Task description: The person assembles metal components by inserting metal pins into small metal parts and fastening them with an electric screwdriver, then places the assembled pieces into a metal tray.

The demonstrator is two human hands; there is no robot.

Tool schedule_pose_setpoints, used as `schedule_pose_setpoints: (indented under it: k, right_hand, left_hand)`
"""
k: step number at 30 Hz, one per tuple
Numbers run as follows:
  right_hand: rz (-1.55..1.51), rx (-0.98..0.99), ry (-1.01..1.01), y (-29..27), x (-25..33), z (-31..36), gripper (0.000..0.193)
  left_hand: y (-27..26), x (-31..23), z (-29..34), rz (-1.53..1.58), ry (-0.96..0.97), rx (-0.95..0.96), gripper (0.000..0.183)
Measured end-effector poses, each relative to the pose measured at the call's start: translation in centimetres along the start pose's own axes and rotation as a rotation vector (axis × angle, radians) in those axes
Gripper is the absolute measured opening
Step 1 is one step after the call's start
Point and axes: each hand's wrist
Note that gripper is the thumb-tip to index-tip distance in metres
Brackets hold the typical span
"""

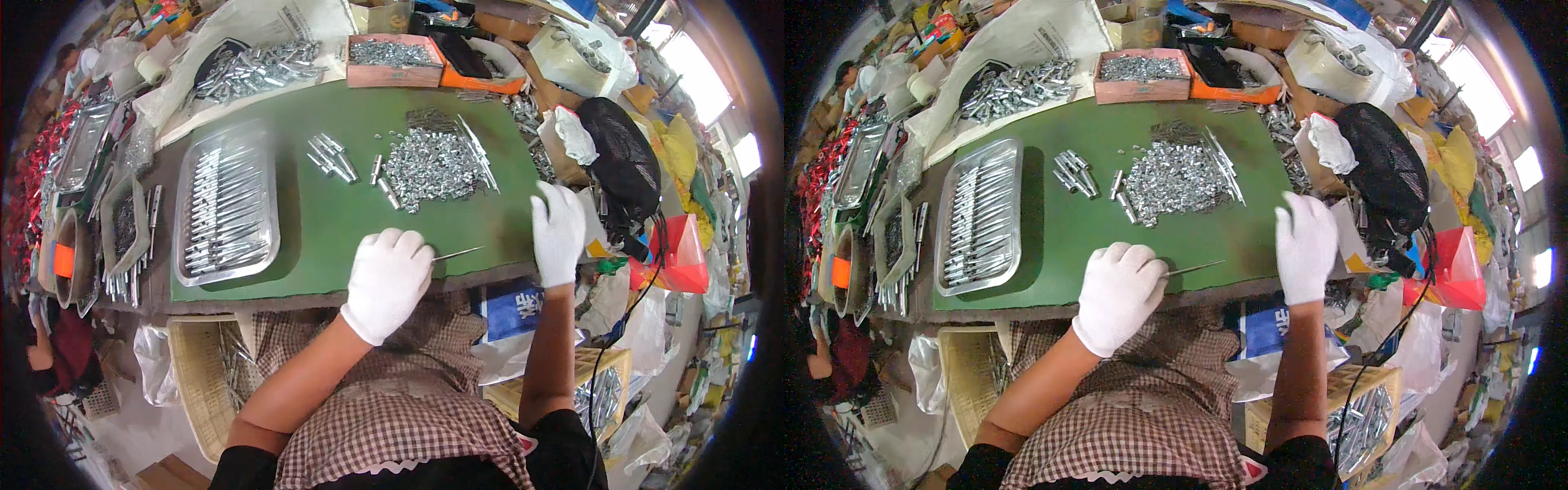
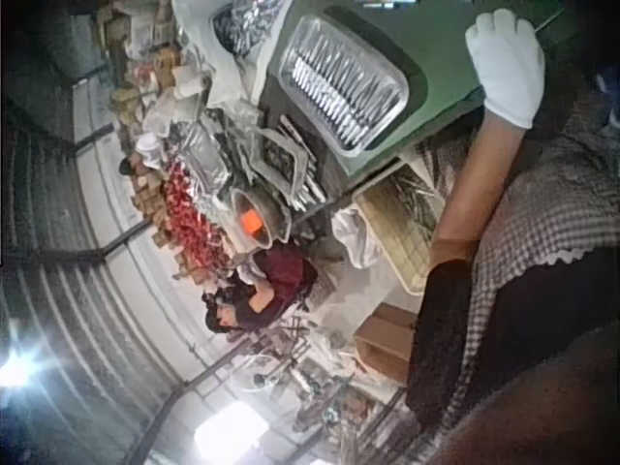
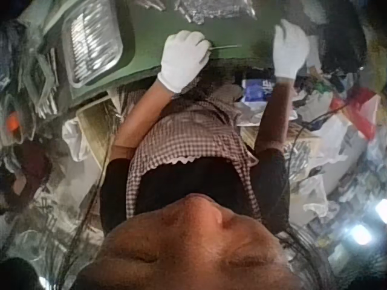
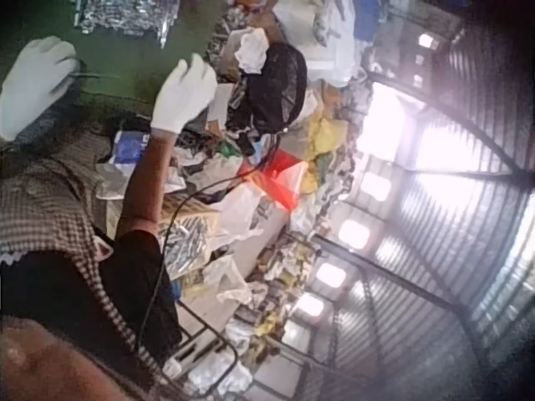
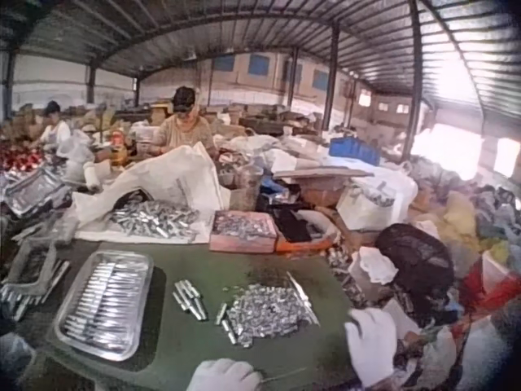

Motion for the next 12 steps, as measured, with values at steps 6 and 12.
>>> schedule_pose_setpoints:
  k: [6, 12]
  right_hand:
    - [-0.191, 0.181, 0.063, 5.9, -0.7, -3.5, 0.021]
    - [-0.211, 0.394, 0.194, 6.6, -0.8, -5.3, 0.025]
  left_hand:
    - [-5.1, 2.7, -0.7, -0.007, -0.096, -0.049, 0.017]
    - [-15.2, 16.7, 0.7, -0.254, -0.418, 0.004, 0.018]
Point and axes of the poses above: each hand's wrist, its own z-axis away from the middle knuckle, its own y-axis out of the palm, x = y × z, and after that the axes turned 14 degrees about -y, right-handed
